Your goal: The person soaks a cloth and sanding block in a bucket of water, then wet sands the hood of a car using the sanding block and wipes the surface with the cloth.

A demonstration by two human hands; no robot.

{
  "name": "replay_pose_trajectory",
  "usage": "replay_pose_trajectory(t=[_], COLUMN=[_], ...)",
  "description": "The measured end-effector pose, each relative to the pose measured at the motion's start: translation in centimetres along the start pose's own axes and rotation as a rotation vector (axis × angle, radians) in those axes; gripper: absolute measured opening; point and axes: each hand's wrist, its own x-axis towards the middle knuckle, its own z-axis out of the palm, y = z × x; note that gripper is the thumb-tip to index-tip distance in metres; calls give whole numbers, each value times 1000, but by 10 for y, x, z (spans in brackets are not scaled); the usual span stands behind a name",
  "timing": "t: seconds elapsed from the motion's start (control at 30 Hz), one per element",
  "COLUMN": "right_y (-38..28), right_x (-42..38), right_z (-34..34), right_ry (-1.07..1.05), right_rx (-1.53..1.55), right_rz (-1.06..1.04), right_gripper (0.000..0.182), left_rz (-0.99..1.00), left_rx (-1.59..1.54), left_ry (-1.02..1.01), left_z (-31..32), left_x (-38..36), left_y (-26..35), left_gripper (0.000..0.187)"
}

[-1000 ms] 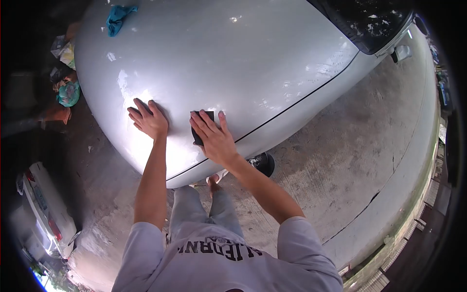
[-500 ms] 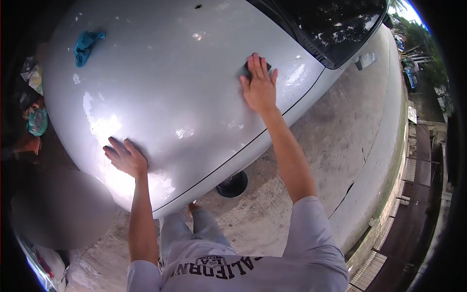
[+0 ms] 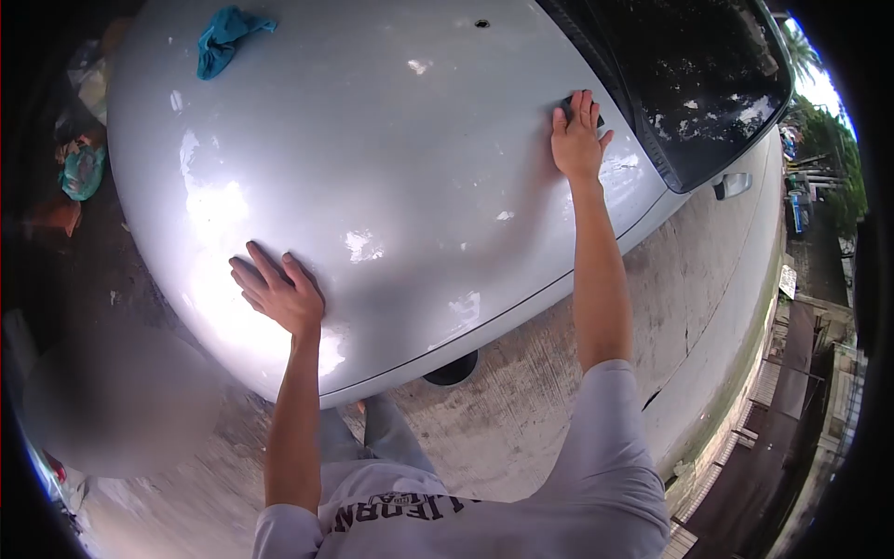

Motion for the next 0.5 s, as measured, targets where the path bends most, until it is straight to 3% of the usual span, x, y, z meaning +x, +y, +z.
replay_pose_trajectory(t=[0.1,0.2,0.23,0.3,0.43,0.5], right_y=[-45,-184,-179,-149,-18,-32], right_x=[-9,-119,-115,-113,-3,6], right_z=[12,21,20,21,3,8], right_ry=[66,-69,-60,-64,1,34], right_rx=[-2,139,136,83,-67,-23], right_rz=[139,-169,-168,-484,-62,85], right_gripper=[70,75,75,72,66,69], left_rz=[-45,-44,-34,-40,-48,-40], left_rx=[-7,-14,-12,-38,-29,-28], left_ry=[-22,-23,-19,-28,-19,-10], left_z=[-4,-4,-4,-6,-3,-6], left_x=[-2,-2,1,1,-1,4], left_y=[3,-1,2,6,4,4], left_gripper=[65,65,65,65,64,65])
